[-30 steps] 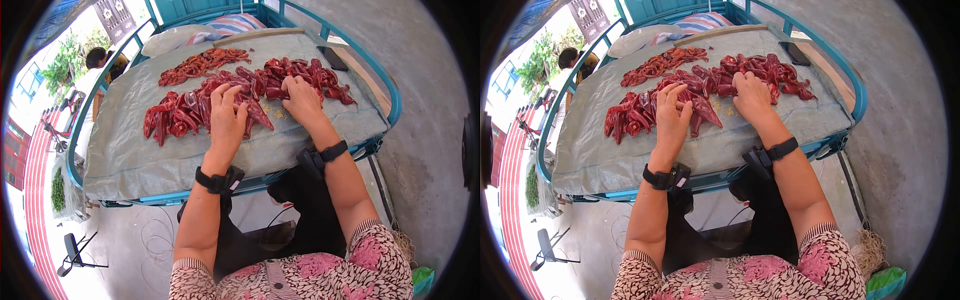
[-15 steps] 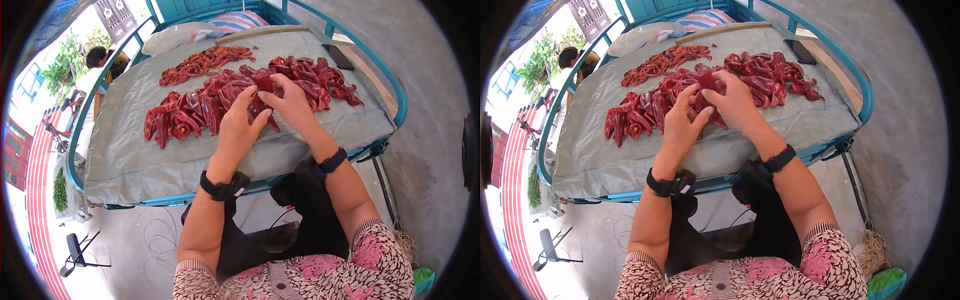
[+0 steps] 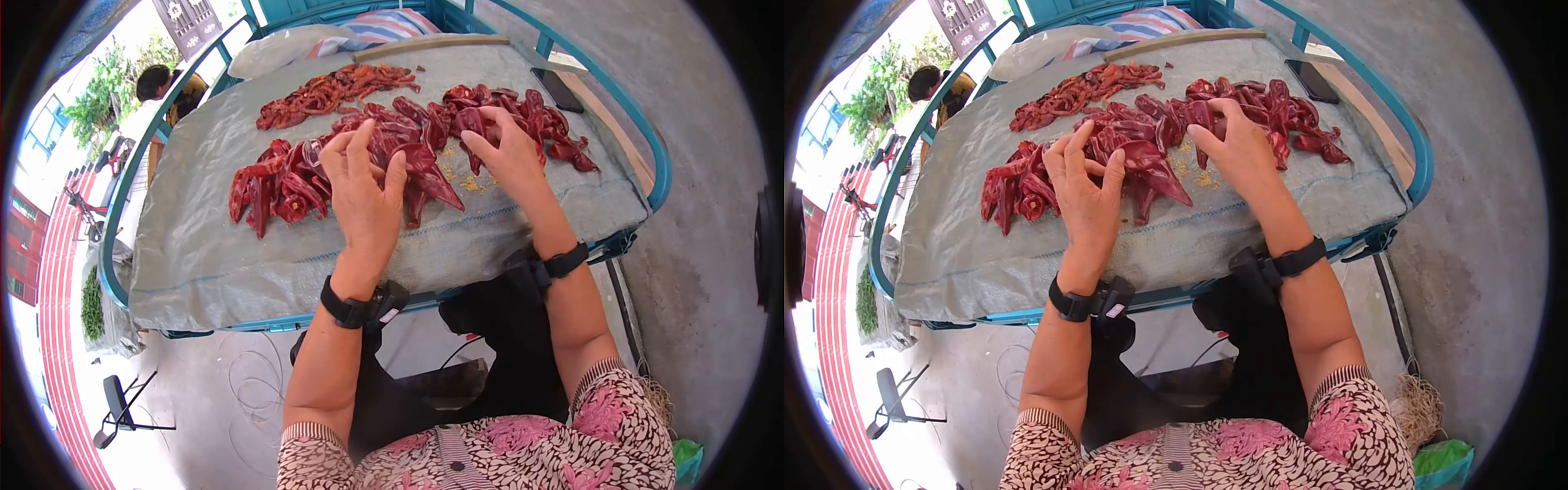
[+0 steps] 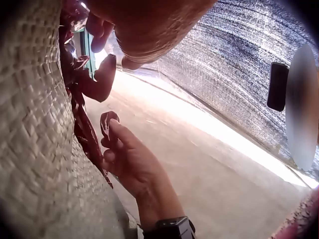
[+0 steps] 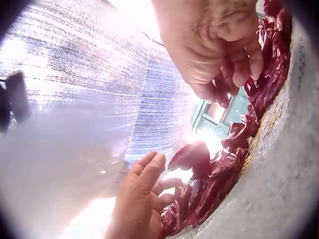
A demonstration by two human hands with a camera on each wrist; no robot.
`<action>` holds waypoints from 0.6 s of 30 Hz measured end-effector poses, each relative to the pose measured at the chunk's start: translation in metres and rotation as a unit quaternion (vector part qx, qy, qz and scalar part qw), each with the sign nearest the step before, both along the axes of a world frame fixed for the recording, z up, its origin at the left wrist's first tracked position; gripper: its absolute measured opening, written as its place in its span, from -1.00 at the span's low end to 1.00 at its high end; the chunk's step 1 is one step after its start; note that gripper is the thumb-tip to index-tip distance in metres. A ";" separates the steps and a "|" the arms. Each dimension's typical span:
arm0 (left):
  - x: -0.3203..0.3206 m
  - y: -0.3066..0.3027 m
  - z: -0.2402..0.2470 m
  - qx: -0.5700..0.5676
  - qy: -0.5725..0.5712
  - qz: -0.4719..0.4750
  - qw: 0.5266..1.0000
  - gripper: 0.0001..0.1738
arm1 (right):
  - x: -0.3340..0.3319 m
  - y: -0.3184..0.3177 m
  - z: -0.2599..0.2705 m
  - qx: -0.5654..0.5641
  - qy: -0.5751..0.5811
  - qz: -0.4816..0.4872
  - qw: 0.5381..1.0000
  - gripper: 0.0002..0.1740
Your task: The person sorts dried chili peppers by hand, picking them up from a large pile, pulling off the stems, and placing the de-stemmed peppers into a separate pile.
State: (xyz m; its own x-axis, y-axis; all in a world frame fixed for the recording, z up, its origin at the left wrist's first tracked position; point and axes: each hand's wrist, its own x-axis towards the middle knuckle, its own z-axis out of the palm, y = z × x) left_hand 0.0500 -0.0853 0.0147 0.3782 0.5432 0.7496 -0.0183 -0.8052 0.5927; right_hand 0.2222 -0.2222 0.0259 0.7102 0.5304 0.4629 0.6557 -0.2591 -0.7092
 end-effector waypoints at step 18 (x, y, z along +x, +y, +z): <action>0.004 0.005 -0.004 0.075 -0.014 0.076 0.994 -0.66 | -0.005 0.010 -0.006 -0.084 0.009 -0.043 0.996 -0.41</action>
